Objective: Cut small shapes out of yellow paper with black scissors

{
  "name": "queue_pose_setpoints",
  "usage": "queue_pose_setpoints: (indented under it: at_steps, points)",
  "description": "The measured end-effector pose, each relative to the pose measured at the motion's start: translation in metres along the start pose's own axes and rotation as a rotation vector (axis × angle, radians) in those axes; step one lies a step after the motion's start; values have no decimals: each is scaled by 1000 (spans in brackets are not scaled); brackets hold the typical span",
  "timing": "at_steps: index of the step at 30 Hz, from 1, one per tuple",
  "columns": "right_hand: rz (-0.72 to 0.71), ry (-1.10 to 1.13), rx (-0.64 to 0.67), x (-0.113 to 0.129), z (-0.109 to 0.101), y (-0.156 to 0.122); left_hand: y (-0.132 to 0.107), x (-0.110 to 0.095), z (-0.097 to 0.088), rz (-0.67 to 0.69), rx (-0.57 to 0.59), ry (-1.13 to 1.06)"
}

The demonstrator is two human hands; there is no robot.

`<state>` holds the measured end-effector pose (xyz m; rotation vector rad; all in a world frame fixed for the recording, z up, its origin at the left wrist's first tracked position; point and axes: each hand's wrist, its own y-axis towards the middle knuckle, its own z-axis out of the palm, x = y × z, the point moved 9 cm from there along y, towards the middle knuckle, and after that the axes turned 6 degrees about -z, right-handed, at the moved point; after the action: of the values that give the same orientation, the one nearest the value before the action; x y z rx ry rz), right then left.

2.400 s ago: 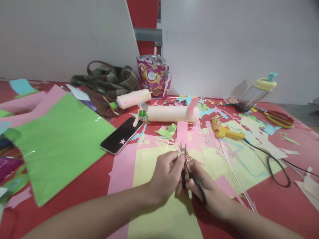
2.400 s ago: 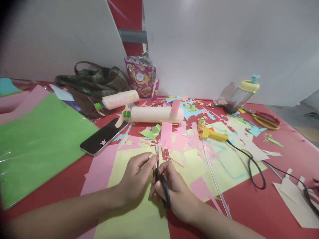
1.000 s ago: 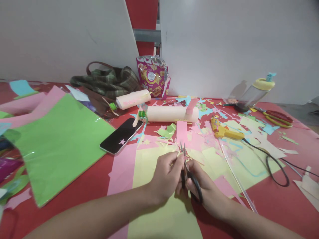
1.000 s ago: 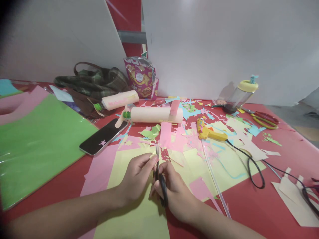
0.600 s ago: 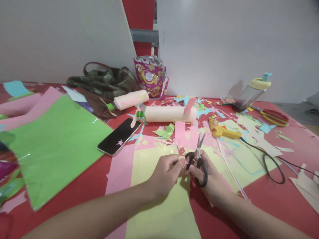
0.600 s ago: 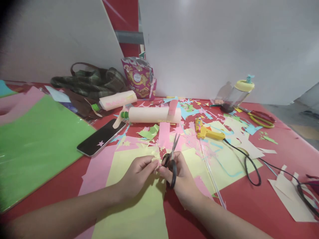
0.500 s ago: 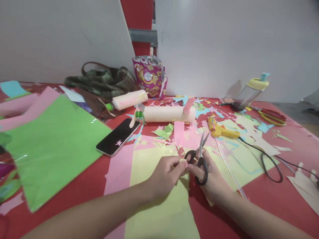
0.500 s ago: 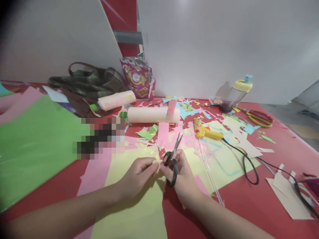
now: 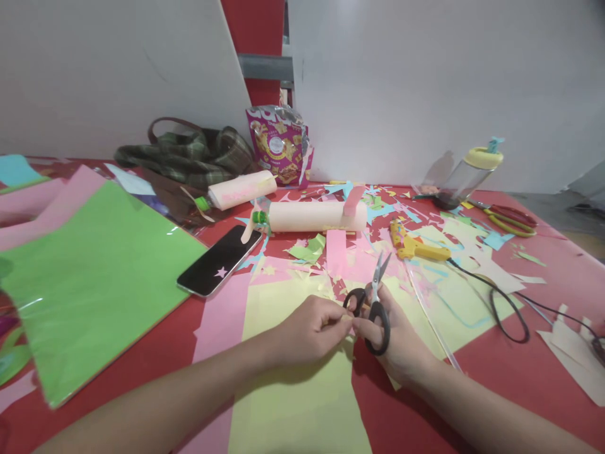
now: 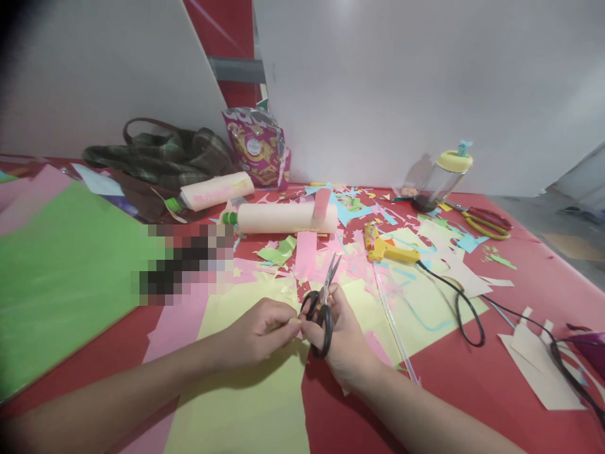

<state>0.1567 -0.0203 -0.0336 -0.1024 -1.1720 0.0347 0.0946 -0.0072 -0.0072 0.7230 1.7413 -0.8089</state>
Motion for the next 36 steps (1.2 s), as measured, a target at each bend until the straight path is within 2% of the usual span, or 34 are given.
queue_pose_setpoints:
  at_steps: [5,11,20,24,31,36]
  points:
    - [-5,-58,-13,-1,-2,1,1,0,-11,3,-97,148]
    - [14,-97,-14,-2,-2,0,-1,8,-18,-70,-190,116]
    - [8,-117,-93,-1,-9,1,0,5,-22,-61,-224,19]
    - [-11,-87,-112,0,-11,2,1,6,-20,-71,-187,63]
    - [-20,-73,-92,0,-11,1,1,8,-12,-41,-136,75]
    - [56,-30,-28,-6,-2,0,1,7,-18,-47,-149,54]
